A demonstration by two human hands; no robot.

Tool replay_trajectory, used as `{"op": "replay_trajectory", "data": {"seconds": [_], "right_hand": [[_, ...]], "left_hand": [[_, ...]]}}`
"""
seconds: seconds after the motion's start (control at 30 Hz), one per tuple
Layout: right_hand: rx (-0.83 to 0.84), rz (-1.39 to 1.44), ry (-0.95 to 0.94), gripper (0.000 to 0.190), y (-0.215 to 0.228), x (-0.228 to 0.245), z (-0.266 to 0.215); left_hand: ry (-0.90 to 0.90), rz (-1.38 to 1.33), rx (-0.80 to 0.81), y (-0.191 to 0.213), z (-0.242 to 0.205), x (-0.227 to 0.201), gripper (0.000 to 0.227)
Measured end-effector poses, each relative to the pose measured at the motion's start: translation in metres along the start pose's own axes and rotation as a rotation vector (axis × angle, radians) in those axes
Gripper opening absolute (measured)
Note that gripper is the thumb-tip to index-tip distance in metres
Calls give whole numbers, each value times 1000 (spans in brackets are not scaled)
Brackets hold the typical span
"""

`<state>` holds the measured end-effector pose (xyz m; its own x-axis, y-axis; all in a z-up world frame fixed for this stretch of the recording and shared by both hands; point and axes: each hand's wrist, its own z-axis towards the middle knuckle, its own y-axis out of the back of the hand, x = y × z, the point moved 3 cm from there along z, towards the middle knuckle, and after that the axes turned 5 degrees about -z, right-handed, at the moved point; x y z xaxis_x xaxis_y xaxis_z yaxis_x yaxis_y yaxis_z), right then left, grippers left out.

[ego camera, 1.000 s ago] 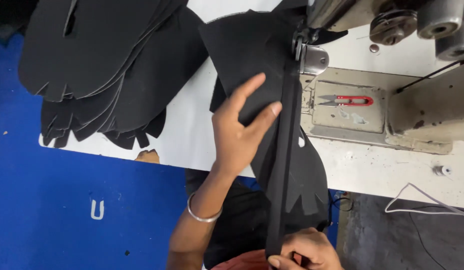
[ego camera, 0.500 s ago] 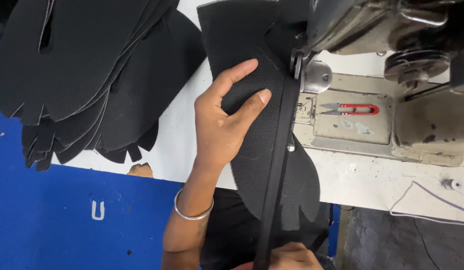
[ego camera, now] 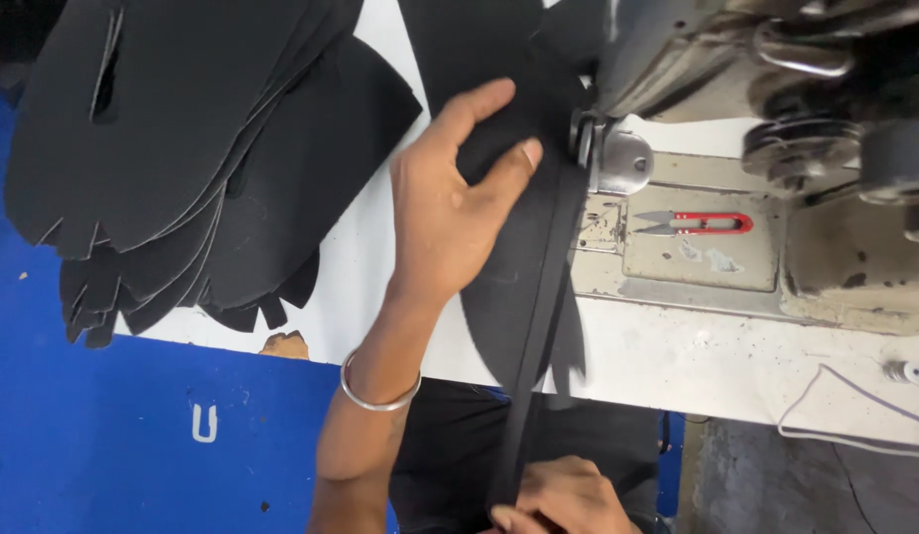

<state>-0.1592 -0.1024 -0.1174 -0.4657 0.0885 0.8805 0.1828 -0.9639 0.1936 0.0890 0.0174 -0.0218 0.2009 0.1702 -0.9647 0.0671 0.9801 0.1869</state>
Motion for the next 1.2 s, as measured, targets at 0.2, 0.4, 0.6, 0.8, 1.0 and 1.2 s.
{"op": "replay_trajectory", "data": {"seconds": [0.2, 0.4, 0.6, 0.8, 1.0, 1.2], "right_hand": [[75, 87, -139, 19, 2, 16, 25], [133, 32, -192, 23, 0, 15, 29], [130, -7, -189, 22, 6, 15, 24], [131, 76, -171, 20, 20, 21, 13], [123, 312, -326, 12, 21, 2, -7], [186, 77, -475, 18, 17, -38, -21]], "left_hand": [[-563, 712, -380, 1, -29, -48, 59], [-310, 414, -148, -20, -93, -27, 43], [-352, 525, -188, -34, -89, -27, 24], [-270, 445, -107, -24, -80, -23, 21], [1, -103, 91, -16, -66, 10, 18], [11, -502, 46, -26, -73, 12, 13]]}}
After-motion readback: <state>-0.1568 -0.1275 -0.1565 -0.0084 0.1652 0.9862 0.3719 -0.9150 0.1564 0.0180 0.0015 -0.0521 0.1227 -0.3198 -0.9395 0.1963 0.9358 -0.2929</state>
